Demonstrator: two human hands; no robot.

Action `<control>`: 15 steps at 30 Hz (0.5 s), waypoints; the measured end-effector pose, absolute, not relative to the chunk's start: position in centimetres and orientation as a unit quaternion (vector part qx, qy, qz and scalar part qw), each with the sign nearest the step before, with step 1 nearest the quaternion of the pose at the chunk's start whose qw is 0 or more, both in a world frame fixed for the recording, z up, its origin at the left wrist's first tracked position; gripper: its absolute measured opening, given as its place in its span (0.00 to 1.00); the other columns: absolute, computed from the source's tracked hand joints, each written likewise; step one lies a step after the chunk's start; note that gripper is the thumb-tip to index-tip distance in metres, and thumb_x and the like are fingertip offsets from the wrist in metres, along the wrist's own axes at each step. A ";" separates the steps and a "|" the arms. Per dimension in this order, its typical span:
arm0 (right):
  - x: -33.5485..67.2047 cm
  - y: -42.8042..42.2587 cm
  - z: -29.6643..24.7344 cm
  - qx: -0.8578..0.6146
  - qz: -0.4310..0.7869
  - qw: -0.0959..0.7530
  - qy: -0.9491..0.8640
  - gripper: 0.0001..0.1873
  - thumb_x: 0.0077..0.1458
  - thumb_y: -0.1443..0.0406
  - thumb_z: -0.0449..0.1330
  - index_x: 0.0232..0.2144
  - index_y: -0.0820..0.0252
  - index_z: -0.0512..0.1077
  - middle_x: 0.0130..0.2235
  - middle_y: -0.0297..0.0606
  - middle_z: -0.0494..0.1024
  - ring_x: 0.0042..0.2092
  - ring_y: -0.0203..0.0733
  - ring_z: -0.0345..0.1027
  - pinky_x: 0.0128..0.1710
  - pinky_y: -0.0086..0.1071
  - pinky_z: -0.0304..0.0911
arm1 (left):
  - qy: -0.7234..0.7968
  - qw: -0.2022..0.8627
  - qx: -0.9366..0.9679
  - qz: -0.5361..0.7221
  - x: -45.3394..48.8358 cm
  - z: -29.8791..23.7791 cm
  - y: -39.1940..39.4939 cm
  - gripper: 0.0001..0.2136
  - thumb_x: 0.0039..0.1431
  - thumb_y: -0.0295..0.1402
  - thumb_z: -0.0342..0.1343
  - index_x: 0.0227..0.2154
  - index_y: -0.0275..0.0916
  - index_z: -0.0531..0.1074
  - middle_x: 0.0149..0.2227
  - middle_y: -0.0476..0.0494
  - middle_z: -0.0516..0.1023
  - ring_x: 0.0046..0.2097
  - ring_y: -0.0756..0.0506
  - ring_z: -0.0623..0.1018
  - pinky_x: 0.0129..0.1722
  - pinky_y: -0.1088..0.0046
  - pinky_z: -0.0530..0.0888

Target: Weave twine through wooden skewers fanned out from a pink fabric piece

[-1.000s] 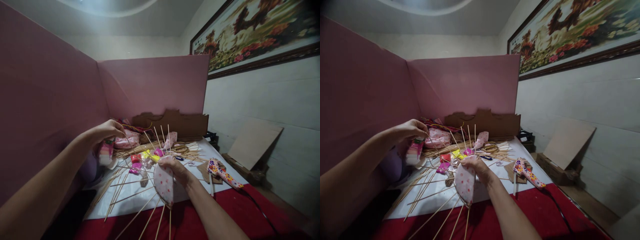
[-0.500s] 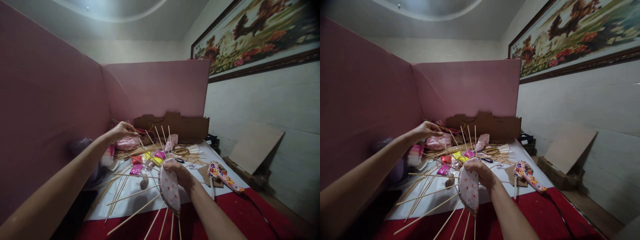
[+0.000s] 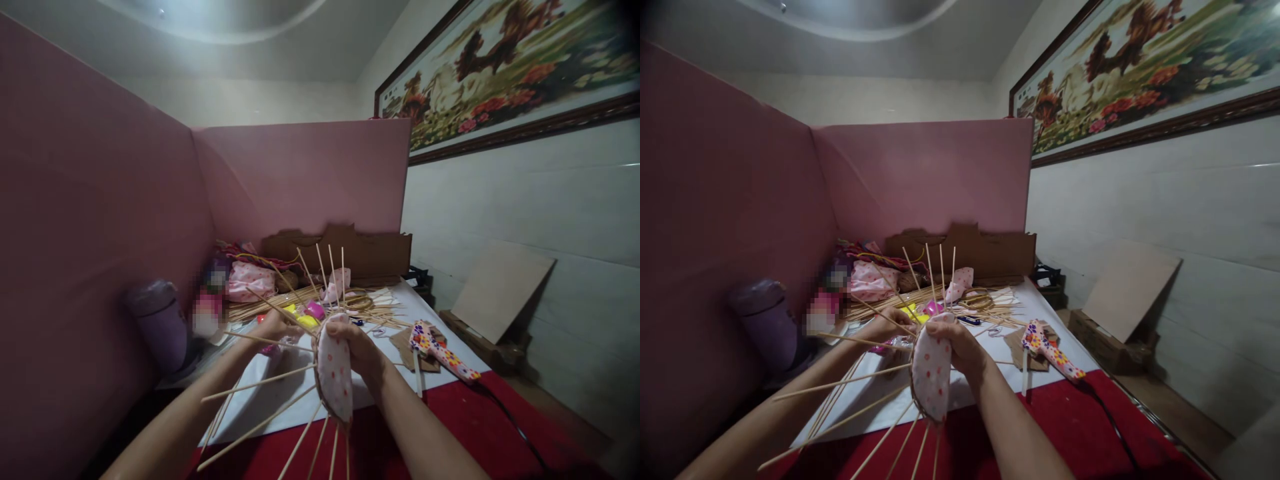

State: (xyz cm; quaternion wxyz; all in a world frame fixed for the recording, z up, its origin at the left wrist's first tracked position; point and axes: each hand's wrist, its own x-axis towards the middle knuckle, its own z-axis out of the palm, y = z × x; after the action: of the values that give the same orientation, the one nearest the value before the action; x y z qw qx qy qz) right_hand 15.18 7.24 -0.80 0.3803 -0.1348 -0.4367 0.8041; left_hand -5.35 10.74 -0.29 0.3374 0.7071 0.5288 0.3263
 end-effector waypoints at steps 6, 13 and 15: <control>14.9 7.2 -1.0 -0.142 0.795 0.384 -0.446 0.12 0.36 0.60 0.64 0.20 0.65 0.69 0.19 0.33 0.72 0.19 0.32 0.62 0.21 0.25 0.55 | 0.553 0.328 0.669 0.374 -3.5 -1.9 10.7 0.13 0.38 0.39 0.60 0.15 0.32 0.71 0.15 0.48 0.67 0.19 0.52 0.65 0.17 0.76 0.58; 14.8 7.4 -0.4 -0.138 0.793 0.461 -0.374 0.10 0.40 0.61 0.63 0.21 0.61 0.68 0.19 0.31 0.70 0.21 0.33 0.62 0.24 0.27 0.58 | 0.561 0.335 0.645 0.397 -3.9 -1.9 10.6 0.13 0.39 0.40 0.58 0.13 0.35 0.67 0.15 0.50 0.63 0.19 0.52 0.62 0.17 0.76 0.56; 14.7 7.6 -0.1 -0.133 0.779 0.506 -0.344 0.09 0.39 0.63 0.63 0.20 0.60 0.67 0.19 0.29 0.70 0.21 0.33 0.62 0.24 0.27 0.58 | 0.558 0.343 0.645 0.394 -4.0 -1.9 10.2 0.13 0.39 0.40 0.58 0.11 0.35 0.66 0.14 0.51 0.62 0.19 0.52 0.61 0.17 0.75 0.55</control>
State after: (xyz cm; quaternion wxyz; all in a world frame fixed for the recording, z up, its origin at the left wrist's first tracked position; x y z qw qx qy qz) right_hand 14.75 7.65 -0.08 0.5065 -0.1327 -0.3443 0.7793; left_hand -4.03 10.22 -1.94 0.3428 0.6445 0.5583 0.3941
